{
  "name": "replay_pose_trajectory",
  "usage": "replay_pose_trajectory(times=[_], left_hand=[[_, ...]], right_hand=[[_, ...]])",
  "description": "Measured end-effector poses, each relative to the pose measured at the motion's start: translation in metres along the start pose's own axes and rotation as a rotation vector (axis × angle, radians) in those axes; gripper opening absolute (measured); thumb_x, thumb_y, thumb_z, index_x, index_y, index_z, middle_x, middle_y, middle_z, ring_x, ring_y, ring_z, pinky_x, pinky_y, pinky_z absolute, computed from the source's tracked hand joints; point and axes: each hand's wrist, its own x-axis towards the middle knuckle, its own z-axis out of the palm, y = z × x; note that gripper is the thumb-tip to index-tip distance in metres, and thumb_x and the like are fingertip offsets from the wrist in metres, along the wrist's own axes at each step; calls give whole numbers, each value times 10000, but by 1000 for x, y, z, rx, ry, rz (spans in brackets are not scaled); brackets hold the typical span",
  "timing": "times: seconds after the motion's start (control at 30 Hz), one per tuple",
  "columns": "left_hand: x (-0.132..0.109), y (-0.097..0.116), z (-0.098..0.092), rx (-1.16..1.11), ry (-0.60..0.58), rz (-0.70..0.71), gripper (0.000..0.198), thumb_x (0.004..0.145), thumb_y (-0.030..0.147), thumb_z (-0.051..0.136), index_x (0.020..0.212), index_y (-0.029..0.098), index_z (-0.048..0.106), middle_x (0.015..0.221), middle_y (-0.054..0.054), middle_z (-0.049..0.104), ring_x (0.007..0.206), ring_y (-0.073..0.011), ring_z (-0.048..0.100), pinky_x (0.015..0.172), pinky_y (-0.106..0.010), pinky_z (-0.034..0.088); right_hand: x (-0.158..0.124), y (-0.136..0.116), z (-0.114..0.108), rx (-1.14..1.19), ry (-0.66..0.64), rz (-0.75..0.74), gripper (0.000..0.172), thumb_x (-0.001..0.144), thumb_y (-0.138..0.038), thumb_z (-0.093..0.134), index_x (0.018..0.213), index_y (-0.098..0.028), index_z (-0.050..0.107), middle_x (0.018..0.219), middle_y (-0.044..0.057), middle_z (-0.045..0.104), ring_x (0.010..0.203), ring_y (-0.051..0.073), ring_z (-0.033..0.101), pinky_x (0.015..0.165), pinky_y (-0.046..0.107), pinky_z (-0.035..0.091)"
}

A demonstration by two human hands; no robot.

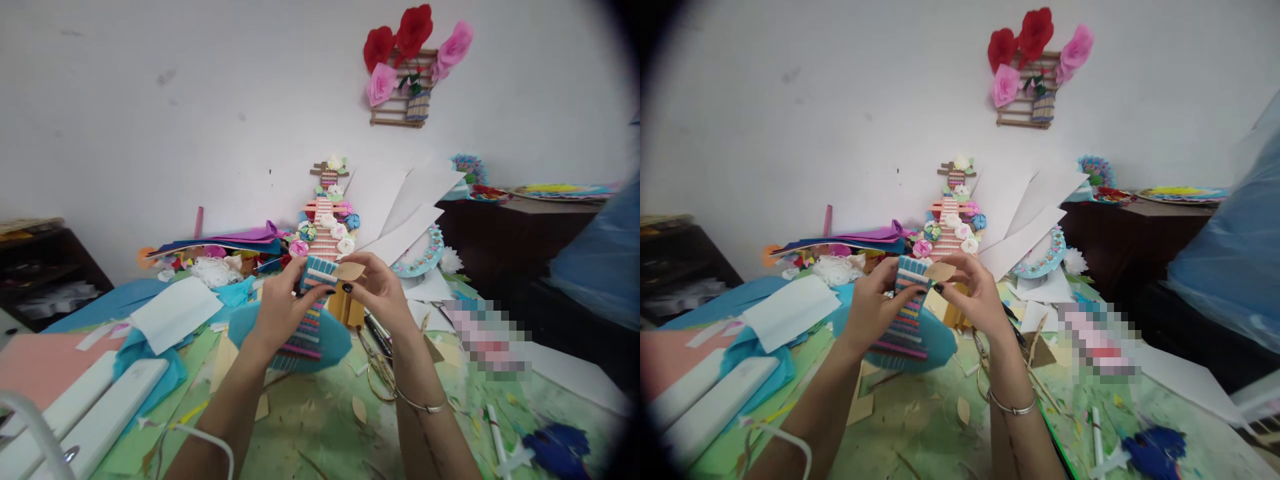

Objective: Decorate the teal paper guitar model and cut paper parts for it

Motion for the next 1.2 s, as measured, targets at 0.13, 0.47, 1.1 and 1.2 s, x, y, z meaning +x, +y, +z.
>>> replay_pose_trajectory(times=[0.13, 0.47, 1.1, 1.2], left_hand=[[0, -4, -2, 28, 142, 306, 193, 758, 292, 696, 860, 177, 578, 690, 12, 658, 610, -117, 611, 573, -204, 451], [-2, 11, -20, 37, 175, 742, 86, 817, 93, 594, 855, 168, 608, 834, -70, 706, 946, -215, 627, 753, -359, 553], [-11, 24, -30, 56, 207, 853, 119, 846, 103, 563, 745, 153, 603, 835, -53, 717, 965, -215, 647, 674, -321, 596], [-12, 22, -28, 43, 205, 847, 127, 855, 112, 552, 751, 163, 604, 841, -51, 719, 961, -209, 648, 675, -318, 591]], right_hand=[[-3, -13, 2, 28, -31, -86, 218, 783, -244, 671, 999, -226, 652, 994, 47, 660, 946, 180, 620, 826, 309, 508], [-9, -19, 7, 185, -107, -223, 143, 724, -195, 734, 865, -211, 718, 874, 56, 698, 896, 223, 646, 842, 392, 512], [-14, -37, 14, 123, -155, -461, 96, 820, -226, 647, 778, -184, 723, 763, 68, 711, 771, 200, 663, 743, 376, 544], [-13, -36, 14, 131, -144, -469, 64, 794, -196, 667, 774, -173, 722, 757, 73, 707, 764, 210, 661, 741, 390, 541]])
